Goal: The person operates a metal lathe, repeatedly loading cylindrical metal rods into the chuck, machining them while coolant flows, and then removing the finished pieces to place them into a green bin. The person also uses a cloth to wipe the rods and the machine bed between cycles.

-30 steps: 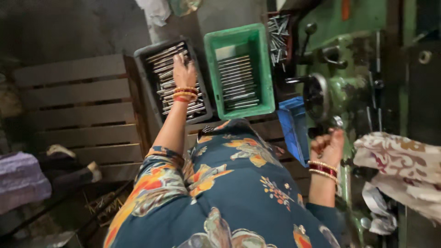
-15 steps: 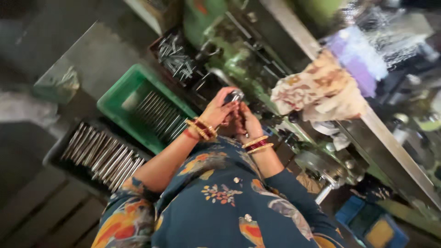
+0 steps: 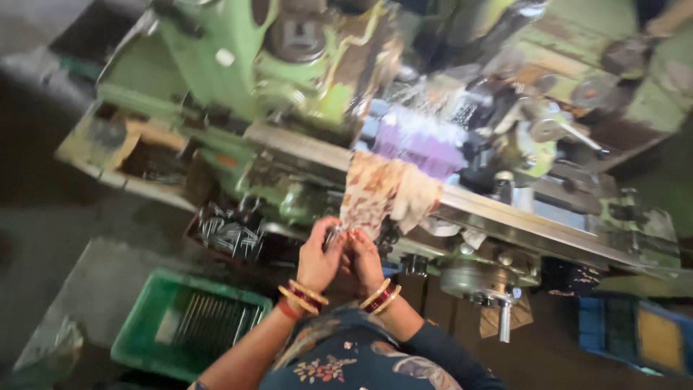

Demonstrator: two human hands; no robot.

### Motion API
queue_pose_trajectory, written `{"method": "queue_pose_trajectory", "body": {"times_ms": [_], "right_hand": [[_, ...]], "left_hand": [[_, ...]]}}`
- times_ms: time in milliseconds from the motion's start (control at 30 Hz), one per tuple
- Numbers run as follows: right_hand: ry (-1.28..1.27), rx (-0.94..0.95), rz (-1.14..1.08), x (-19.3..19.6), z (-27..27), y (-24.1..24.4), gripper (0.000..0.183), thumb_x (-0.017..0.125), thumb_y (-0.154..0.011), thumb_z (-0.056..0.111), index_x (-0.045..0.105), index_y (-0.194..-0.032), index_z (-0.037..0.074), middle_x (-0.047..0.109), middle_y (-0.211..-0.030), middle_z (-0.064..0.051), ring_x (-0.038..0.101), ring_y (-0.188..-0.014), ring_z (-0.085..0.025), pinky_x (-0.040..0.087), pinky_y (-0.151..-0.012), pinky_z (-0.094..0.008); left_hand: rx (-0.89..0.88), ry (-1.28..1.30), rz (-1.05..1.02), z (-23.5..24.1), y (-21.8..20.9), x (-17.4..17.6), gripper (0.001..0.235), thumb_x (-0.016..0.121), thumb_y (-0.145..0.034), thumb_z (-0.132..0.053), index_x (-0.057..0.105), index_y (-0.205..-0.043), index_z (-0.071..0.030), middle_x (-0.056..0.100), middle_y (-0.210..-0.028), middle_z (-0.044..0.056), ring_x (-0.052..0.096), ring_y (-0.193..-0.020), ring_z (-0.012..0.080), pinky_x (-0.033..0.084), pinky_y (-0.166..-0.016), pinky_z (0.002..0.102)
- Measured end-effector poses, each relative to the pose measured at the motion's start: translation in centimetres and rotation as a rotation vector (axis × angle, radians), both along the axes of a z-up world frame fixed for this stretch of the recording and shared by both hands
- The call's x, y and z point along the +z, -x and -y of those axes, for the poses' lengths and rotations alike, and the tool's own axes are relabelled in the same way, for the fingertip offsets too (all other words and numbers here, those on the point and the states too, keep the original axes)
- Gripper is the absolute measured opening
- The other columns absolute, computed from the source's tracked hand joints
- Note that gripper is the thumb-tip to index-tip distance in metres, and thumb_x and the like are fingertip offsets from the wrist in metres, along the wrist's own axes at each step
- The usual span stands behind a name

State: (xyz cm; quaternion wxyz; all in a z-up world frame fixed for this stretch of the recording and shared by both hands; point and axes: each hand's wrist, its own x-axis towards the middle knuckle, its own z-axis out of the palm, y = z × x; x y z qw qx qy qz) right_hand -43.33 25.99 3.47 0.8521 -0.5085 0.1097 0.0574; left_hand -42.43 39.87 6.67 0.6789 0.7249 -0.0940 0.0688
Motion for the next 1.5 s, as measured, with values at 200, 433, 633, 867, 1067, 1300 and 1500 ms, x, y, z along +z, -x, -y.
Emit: {"method": "queue_pose_trajectory", "body": {"times_ms": [200,433,633,867,1067,1300,1500], "right_hand": [[-0.095,0.380,-0.329,3.6,6.2,0.6,0.024,0.051,-0.105,0.043,0.056,-0.091,0.023,0.046,-0.065,0.008,0.037,-0.044,-0.006,0.027,-0.040,-0.023],[-0.053,0.349,-0.532,1.5,6.1,1.8,0.052,0.049,-0.103,0.068,0.047,-0.082,0.021,0.037,-0.060,0.008,0.034,-0.043,-0.007,0.027,-0.038,-0.024],[0.014,0.782,-0.616,0.3,9.8,2.8,0.046,0.044,-0.102,0.071,0.052,-0.085,0.029,0.034,-0.061,0.009,0.032,-0.045,-0.006,0.027,-0.041,-0.024],[0.194,0.330,-0.112,-6.2,10.3,-0.6,0.028,0.051,-0.106,0.042,0.064,-0.098,0.017,0.037,-0.059,0.007,0.034,-0.044,-0.008,0.030,-0.041,-0.028],[1.087,0.397,-0.059,-10.3,16.5,4.9,0.021,0.064,-0.097,0.031,0.071,-0.098,0.011,0.072,-0.080,-0.007,0.071,-0.076,-0.025,0.058,-0.071,-0.039],[1.491,0.660,-0.544,-15.1,24.0,10.8,0.029,0.070,-0.089,0.031,0.070,-0.116,0.022,0.069,-0.114,-0.016,0.065,-0.112,-0.038,0.054,-0.097,-0.049],[1.523,0.492,-0.436,-14.4,23.2,9.3,0.022,0.061,-0.094,0.034,0.075,-0.102,0.019,0.075,-0.106,-0.013,0.070,-0.104,-0.037,0.056,-0.092,-0.047]], "left_hand": [[-0.216,-0.714,0.901,-1.1,-2.1,4.0,0.021,0.079,-0.087,-0.031,0.070,-0.101,-0.018,0.058,-0.066,0.010,0.060,-0.059,0.0306,0.044,-0.047,0.044],[-0.111,-0.608,0.917,2.3,-4.4,6.3,0.023,0.078,-0.073,-0.030,0.061,-0.072,-0.015,0.059,-0.065,0.004,0.061,-0.062,0.0252,0.048,-0.059,0.040],[-0.392,-0.627,0.981,2.5,-3.4,7.3,0.025,0.080,-0.074,-0.027,0.060,-0.064,-0.017,0.058,-0.060,0.003,0.060,-0.057,0.0237,0.047,-0.056,0.039],[-0.147,-0.626,0.811,0.5,-5.6,6.1,0.029,0.079,-0.082,-0.030,0.061,-0.067,-0.012,0.055,-0.061,0.006,0.057,-0.058,0.0289,0.045,-0.054,0.042],[0.314,-0.528,0.129,-6.8,-5.8,-2.8,0.026,0.076,-0.086,-0.030,0.073,-0.072,-0.008,0.067,-0.063,0.012,0.065,-0.054,0.0275,0.050,-0.055,0.037],[0.458,-0.357,-0.023,-7.2,-2.8,-11.6,0.028,0.079,-0.083,-0.028,0.072,-0.075,-0.002,0.061,-0.055,0.016,0.058,-0.045,0.0213,0.050,-0.049,0.035],[0.370,-0.356,0.081,-7.4,-4.6,-9.7,0.029,0.078,-0.087,-0.027,0.069,-0.076,-0.002,0.069,-0.066,0.012,0.063,-0.055,0.0073,0.051,-0.053,0.029]]}}
